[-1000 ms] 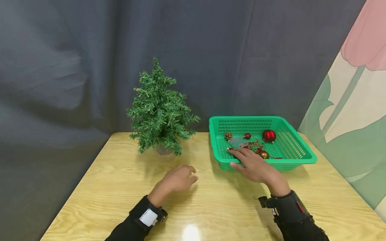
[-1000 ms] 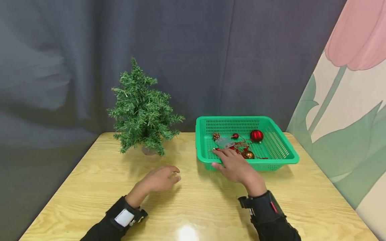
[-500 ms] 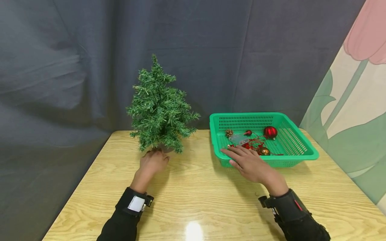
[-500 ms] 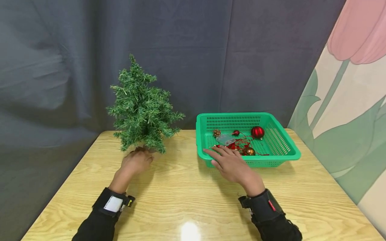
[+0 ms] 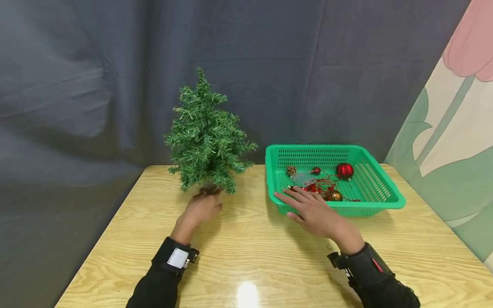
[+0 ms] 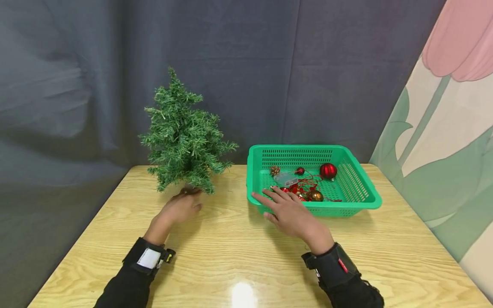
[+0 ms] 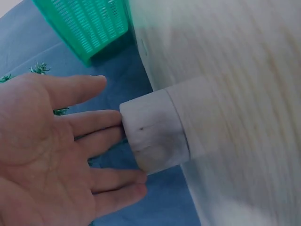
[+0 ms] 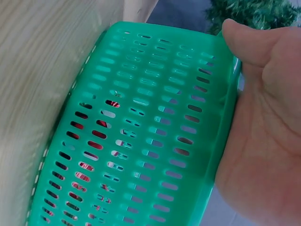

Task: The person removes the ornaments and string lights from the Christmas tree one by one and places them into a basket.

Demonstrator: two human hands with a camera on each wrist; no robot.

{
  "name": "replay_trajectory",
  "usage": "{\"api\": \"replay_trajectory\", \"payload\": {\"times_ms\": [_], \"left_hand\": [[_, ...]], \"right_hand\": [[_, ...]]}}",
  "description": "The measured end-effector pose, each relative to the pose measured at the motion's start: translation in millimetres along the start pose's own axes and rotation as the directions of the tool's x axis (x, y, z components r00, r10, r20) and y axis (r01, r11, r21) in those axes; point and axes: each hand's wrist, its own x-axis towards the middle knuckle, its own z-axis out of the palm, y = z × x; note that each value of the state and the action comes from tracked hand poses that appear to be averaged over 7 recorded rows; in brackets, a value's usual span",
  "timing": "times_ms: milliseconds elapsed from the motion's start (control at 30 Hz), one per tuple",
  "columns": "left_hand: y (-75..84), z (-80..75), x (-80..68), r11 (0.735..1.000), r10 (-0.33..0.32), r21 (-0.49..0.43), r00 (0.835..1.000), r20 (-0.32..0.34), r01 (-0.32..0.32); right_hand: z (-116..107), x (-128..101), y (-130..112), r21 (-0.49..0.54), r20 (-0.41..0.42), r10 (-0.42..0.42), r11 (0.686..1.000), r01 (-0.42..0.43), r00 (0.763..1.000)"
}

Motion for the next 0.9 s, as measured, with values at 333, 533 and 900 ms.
{"api": "replay_trajectory", "payload": {"times_ms": [333, 533, 900], "left_hand": [[2.6, 12.4, 5.3, 0.997, -0.011, -0.073, 0.998, 0.063, 0.015], [3.0, 15.2, 8.1, 0.993, -0.022, -0.111, 0.997, 0.078, 0.031], [-4.2, 13.7, -19.8, 0.994, 0.066, -0.096, 0.988, 0.137, -0.053]], "right_hand": [[4.8, -1.1, -17.1, -0.001, 0.017, -0.042, 0.999, 0.042, 0.999], [3.6, 1.3, -22.4, 0.007, 0.017, -0.053, 0.999, 0.053, 0.998], [1.3, -2.6, -24.7, 0.092, 0.013, -0.075, 0.993, 0.074, 0.997]]}}
